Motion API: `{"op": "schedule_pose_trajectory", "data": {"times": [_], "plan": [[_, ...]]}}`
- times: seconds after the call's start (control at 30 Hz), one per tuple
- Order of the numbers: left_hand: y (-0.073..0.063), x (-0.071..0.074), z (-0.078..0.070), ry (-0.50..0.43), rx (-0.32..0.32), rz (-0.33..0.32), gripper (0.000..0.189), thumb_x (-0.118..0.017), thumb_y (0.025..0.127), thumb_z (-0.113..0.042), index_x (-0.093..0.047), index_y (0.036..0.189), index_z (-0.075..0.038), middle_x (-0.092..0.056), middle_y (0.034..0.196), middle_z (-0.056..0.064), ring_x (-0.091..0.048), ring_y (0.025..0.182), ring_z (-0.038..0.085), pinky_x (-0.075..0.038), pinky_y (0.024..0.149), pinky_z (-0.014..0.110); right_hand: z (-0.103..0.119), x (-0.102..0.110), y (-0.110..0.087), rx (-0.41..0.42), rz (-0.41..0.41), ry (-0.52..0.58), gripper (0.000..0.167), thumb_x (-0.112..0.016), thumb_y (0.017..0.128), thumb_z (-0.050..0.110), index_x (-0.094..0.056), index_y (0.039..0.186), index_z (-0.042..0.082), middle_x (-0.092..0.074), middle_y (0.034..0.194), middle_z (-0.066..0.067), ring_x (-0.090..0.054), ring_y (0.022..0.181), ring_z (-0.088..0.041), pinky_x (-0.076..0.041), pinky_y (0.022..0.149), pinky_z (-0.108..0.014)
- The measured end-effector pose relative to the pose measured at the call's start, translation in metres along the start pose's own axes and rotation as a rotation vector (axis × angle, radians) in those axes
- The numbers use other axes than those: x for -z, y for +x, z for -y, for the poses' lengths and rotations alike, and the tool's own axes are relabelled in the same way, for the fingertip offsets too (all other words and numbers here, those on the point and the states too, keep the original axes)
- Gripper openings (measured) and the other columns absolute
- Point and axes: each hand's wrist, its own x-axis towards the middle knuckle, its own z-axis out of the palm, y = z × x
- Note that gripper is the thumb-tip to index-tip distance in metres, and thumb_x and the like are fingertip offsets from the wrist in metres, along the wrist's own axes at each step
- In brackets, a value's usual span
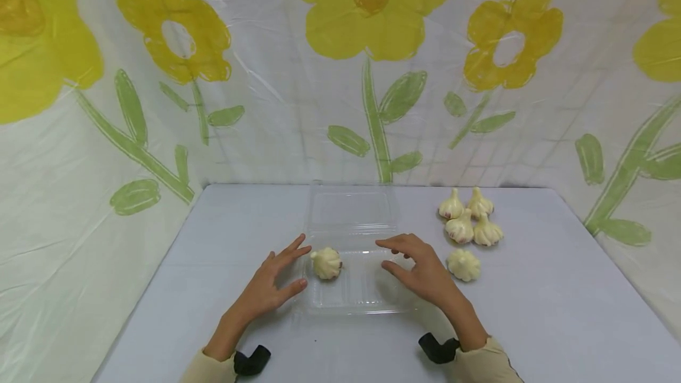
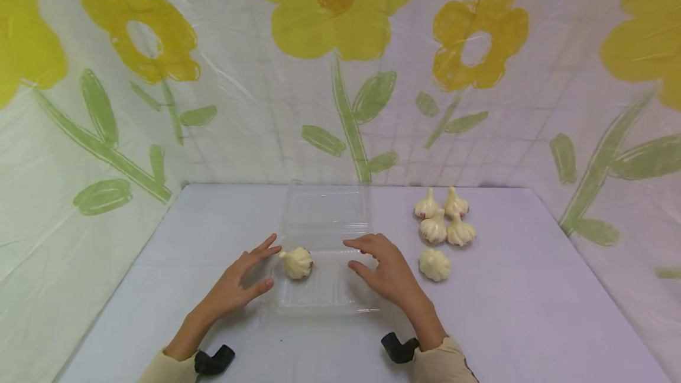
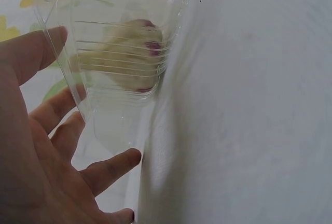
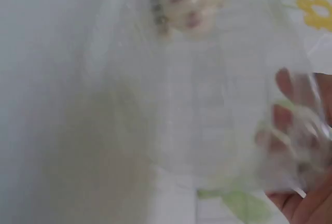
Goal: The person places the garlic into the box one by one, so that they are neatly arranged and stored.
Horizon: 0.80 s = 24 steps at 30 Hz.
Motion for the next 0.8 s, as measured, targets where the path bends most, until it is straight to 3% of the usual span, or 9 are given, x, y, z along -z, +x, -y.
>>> {"op": "schedule_pose_trajectory", "data": {"times": [0.23,0.37,0.7,0.8], "plan": [[0.0,0.0,0.001,-0.014,-0.016,-0.001,0.059,-0.07,0.093,-0.022,-0.053,0.149,-0.015,-0.034,0.167,0.005,-0.038,0.15,0.038,-0.015,0.112,0.082,-0.01,0.03,-0.007,0.047,-0.06,-0.141,0.049,-0.086,0.079,0.006,-0.072,0.125,0.016,-0.073,0.119,0.001,-0.063,0.11,-0.019,-0.054,0.09,-0.035],[-0.001,-0.001,0.001,-0.018,-0.013,0.005,0.058,-0.07,0.094,-0.023,-0.053,0.149,-0.014,-0.033,0.167,0.004,-0.038,0.15,0.038,-0.017,0.115,0.079,-0.018,0.046,-0.011,0.043,-0.072,-0.201,0.052,-0.088,0.076,0.006,-0.073,0.124,0.015,-0.073,0.12,-0.001,-0.063,0.112,-0.023,-0.05,0.093,-0.037],[0.0,-0.001,0.001,-0.014,-0.018,0.002,0.059,-0.07,0.093,-0.025,-0.053,0.149,-0.015,-0.034,0.167,0.006,-0.038,0.15,0.038,-0.018,0.114,0.079,-0.033,0.076,-0.024,0.003,-0.048,-0.189,0.052,-0.092,0.07,0.01,-0.076,0.119,0.011,-0.073,0.119,-0.005,-0.059,0.112,-0.024,-0.039,0.094,-0.038],[0.0,-0.001,0.001,-0.013,-0.016,0.003,0.059,-0.07,0.093,-0.023,-0.052,0.149,-0.015,-0.034,0.167,0.006,-0.038,0.15,0.038,-0.017,0.114,0.079,-0.036,0.082,-0.027,-0.045,-0.026,-0.175,0.051,-0.092,0.072,0.015,-0.076,0.12,0.012,-0.072,0.121,-0.006,-0.056,0.114,-0.023,-0.037,0.095,-0.038]]}}
